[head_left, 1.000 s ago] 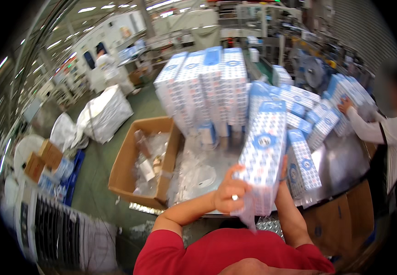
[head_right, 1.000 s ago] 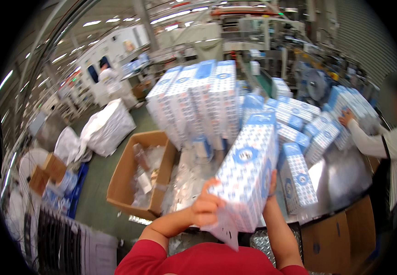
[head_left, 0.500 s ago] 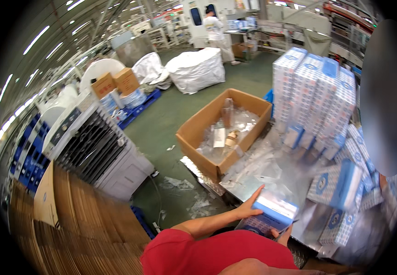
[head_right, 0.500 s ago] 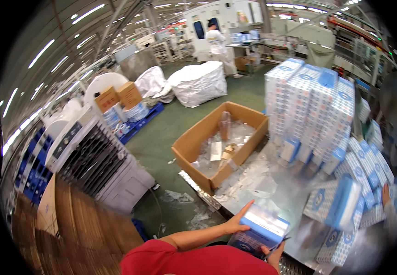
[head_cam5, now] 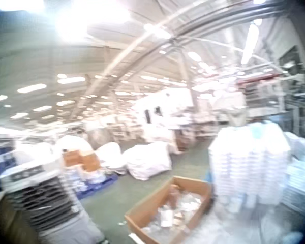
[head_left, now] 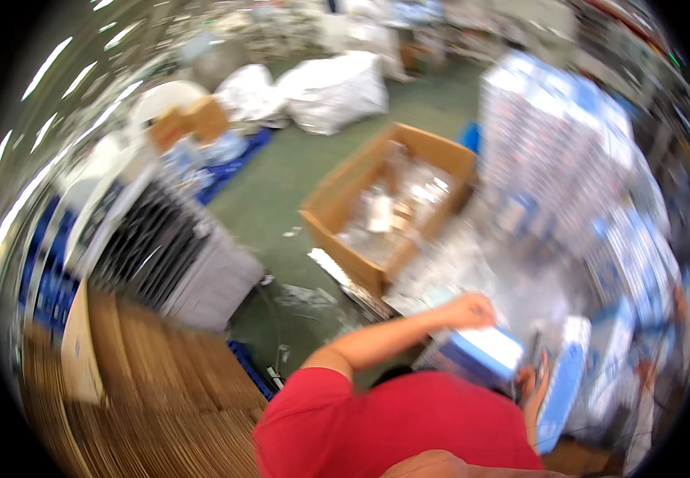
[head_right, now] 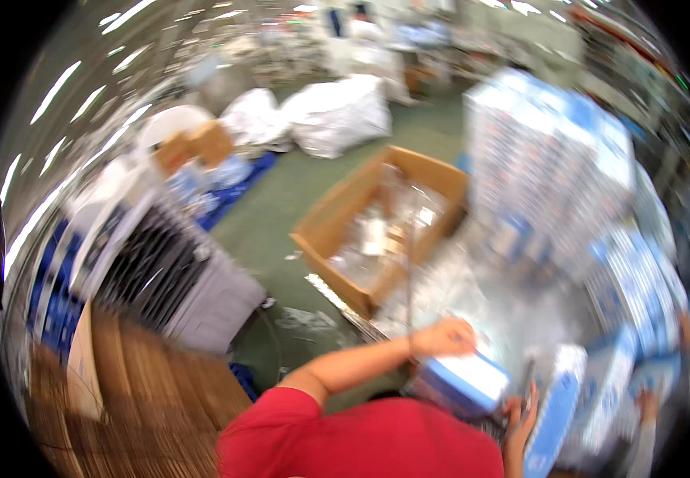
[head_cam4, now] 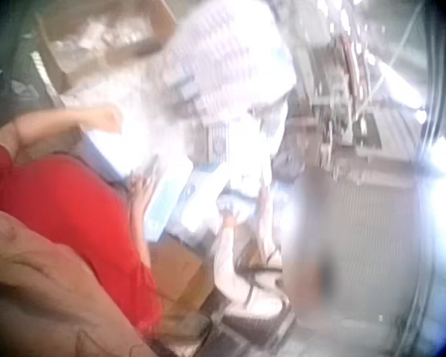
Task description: The person packs product boxes into larger cardboard cartons, using shears to cut plastic film and placing the filled cartons onto a conveyor belt.
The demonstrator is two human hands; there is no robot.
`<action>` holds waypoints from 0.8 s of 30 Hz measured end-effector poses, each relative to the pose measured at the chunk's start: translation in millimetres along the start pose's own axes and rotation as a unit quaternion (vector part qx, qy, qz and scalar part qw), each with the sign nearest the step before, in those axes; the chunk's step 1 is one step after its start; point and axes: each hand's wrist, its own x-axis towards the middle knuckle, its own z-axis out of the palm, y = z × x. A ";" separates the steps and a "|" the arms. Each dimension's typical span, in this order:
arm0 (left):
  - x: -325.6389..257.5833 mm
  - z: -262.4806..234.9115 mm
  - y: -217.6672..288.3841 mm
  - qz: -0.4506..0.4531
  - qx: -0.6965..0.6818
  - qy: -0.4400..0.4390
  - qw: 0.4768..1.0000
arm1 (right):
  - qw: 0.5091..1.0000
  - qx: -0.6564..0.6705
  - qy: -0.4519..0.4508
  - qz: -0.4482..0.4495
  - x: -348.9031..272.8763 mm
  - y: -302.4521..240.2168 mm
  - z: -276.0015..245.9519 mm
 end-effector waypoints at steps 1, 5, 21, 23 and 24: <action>-4.3 -11.3 8.6 -0.153 -0.133 0.011 0.979 | 0.998 -0.034 -0.043 -0.033 5.7 -20.2 -3.9; -12.6 -38.5 25.9 -0.145 0.069 0.014 0.987 | 0.914 -0.295 -0.278 -0.015 12.4 -134.2 -12.1; 18.8 -55.0 47.8 0.027 0.191 -0.112 0.975 | 0.763 -0.471 -0.405 -0.181 61.4 -147.1 105.4; 20.6 -54.8 47.7 0.043 0.186 -0.111 0.975 | 0.768 -0.452 -0.402 -0.210 66.4 -136.9 108.8; 21.6 -53.8 48.9 0.052 0.181 -0.110 0.976 | 0.772 -0.441 -0.400 -0.222 67.3 -135.9 111.4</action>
